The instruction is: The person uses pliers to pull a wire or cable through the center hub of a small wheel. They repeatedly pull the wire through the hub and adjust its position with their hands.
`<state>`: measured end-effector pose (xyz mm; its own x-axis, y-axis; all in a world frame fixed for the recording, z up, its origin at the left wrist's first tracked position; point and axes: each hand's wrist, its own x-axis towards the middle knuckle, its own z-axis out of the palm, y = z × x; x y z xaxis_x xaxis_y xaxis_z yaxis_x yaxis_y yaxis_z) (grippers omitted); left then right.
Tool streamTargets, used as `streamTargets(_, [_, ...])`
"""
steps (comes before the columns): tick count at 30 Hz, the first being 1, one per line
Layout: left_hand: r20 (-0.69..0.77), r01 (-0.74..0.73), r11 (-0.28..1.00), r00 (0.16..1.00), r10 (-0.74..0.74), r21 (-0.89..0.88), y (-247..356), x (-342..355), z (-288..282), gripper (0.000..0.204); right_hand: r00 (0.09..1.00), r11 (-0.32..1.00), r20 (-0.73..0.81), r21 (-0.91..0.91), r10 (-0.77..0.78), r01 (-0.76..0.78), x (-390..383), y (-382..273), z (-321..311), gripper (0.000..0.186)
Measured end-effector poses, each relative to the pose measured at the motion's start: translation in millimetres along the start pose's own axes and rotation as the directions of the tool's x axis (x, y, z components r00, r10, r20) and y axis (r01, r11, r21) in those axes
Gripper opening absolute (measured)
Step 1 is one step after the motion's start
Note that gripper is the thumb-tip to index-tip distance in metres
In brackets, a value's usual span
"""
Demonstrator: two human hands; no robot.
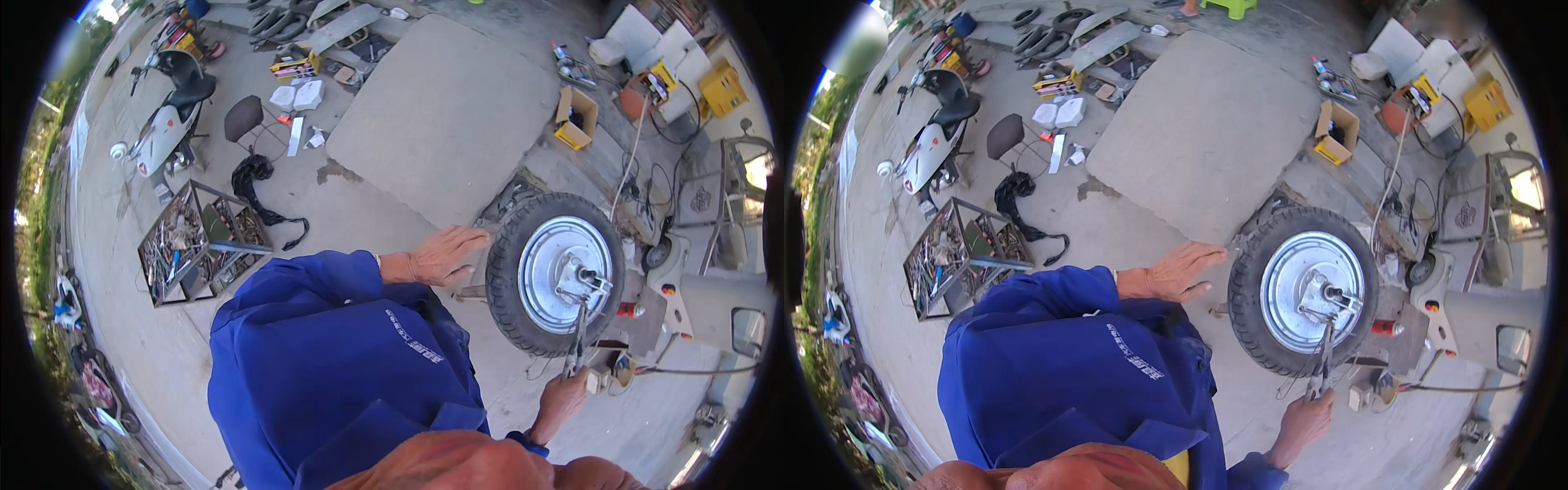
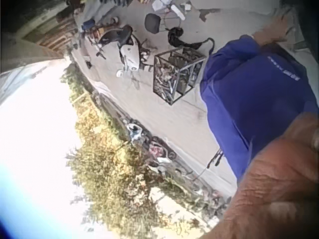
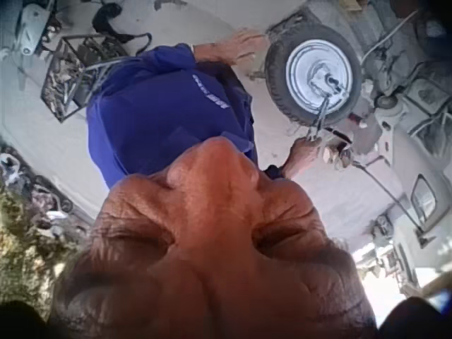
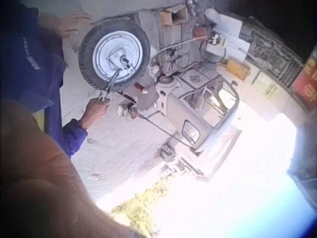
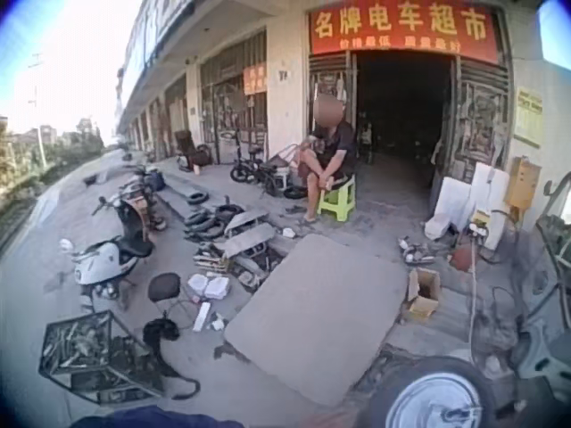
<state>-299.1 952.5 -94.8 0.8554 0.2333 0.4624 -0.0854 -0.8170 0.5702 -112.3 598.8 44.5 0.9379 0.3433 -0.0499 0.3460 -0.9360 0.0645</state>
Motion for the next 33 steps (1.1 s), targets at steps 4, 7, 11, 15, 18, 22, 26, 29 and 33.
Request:
streamTargets(4, [-0.061, 0.756, 0.512, 0.582, -0.811, 0.408, -74, -145, -54, 0.098, 1.0, 0.998, -0.006, -0.061, -0.016, 0.016, -5, 4, 6, 0.041])
streamTargets(7, [-0.314, 0.988, -0.125, -0.09, -0.945, 0.093, -82, -278, -89, 0.107, 0.999, 0.998, -0.032, -0.048, 0.042, -0.043, 13, 22, 28, 0.039])
streamTargets(11, [-0.533, 0.933, -0.359, -0.311, -0.787, -0.014, -45, -500, -89, 0.106, 0.974, 0.954, -0.028, -0.209, -0.225, 0.215, 33, 41, 28, 0.043])
streamTargets(15, [-0.527, 0.866, -0.482, -0.474, -0.705, -0.133, 26, -526, -117, 0.102, 0.956, 0.932, -0.048, -0.241, -0.289, 0.269, 32, 41, 26, 0.042])
streamTargets(18, [-0.502, 0.831, -0.549, -0.514, -0.695, -0.092, 29, -513, -153, 0.097, 0.963, 0.944, -0.05, -0.22, -0.263, 0.247, 28, 42, 24, 0.039])
streamTargets(22, [-0.356, 0.755, -0.596, -0.654, -0.667, -0.271, -2, -488, -179, 0.081, 0.984, 0.978, -0.095, -0.159, -0.148, 0.132, 6, 35, 13, 0.037])
streamTargets(26, [-0.092, 0.511, -0.333, -0.439, -0.894, 0.793, -12, -657, -175, 0.063, 0.991, 0.991, -0.009, 0.01, -0.136, 0.136, 16, 25, 10, 0.036])
streamTargets(29, [-0.212, 0.543, -0.684, -0.686, -0.696, 0.487, 9, -678, -110, 0.054, 0.994, 0.994, 0.014, 0.033, -0.108, 0.108, 8, -2, -17, 0.032])
streamTargets(33, [0.005, 0.46, -0.46, -0.71, -0.704, 0.759, 7, -656, -133, 0.05, 0.999, 0.995, -0.009, 0.094, -0.04, 0.041, 3, 15, 4, 0.033])
